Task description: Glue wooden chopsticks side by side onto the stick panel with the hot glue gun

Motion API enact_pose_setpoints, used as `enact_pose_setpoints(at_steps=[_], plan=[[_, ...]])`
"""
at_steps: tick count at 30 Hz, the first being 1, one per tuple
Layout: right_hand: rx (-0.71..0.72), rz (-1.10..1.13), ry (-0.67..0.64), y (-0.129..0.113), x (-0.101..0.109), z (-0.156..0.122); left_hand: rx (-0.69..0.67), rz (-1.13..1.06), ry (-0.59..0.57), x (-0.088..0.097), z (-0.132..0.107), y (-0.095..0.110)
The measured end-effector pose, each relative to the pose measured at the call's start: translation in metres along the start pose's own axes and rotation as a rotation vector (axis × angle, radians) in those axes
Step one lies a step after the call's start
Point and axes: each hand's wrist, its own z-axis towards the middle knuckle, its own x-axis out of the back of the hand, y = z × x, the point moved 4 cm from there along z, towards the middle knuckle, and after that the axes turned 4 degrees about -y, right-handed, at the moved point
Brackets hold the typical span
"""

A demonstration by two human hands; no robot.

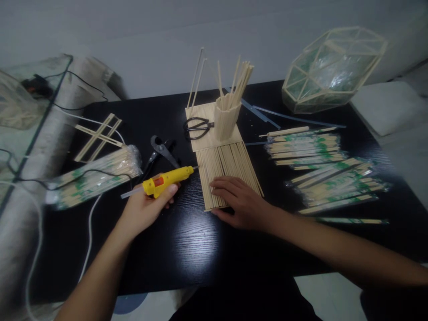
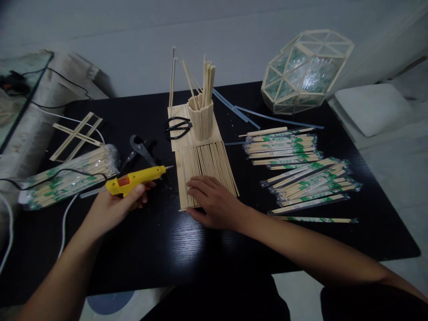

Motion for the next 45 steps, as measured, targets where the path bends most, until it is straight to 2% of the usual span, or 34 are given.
enact_pose_setpoints(at_steps=[7, 13, 17, 19, 23, 26, 32, 37, 45], plan=[[0.007, -0.019, 0.007, 0.000, -0.002, 0.000, -0.026, -0.101, -0.080, -0.010, 0.002, 0.006], [0.017, -0.038, 0.003, 0.000, -0.002, -0.001, -0.012, -0.157, -0.042, -0.025, 0.000, 0.005], [0.012, -0.030, -0.005, 0.000, -0.002, -0.001, 0.021, -0.151, -0.016, -0.030, 0.000, -0.001], [0.017, -0.032, -0.005, 0.000, -0.002, -0.001, -0.008, -0.126, -0.001, -0.031, 0.001, -0.003], [0.022, -0.046, 0.002, -0.001, -0.002, 0.000, -0.127, -0.002, 0.039, -0.029, 0.003, -0.005], [0.027, -0.048, 0.011, -0.001, -0.002, 0.000, -0.168, 0.099, 0.060, -0.023, 0.005, -0.005], [0.020, -0.026, 0.004, 0.000, -0.003, 0.000, -0.302, 0.336, 0.153, -0.007, 0.003, 0.006], [0.009, -0.011, -0.002, 0.001, -0.003, -0.001, -0.375, 0.401, 0.117, -0.008, 0.004, 0.011], [0.005, -0.005, -0.013, 0.001, -0.003, -0.001, -0.420, 0.362, 0.063, -0.009, 0.010, 0.006]])
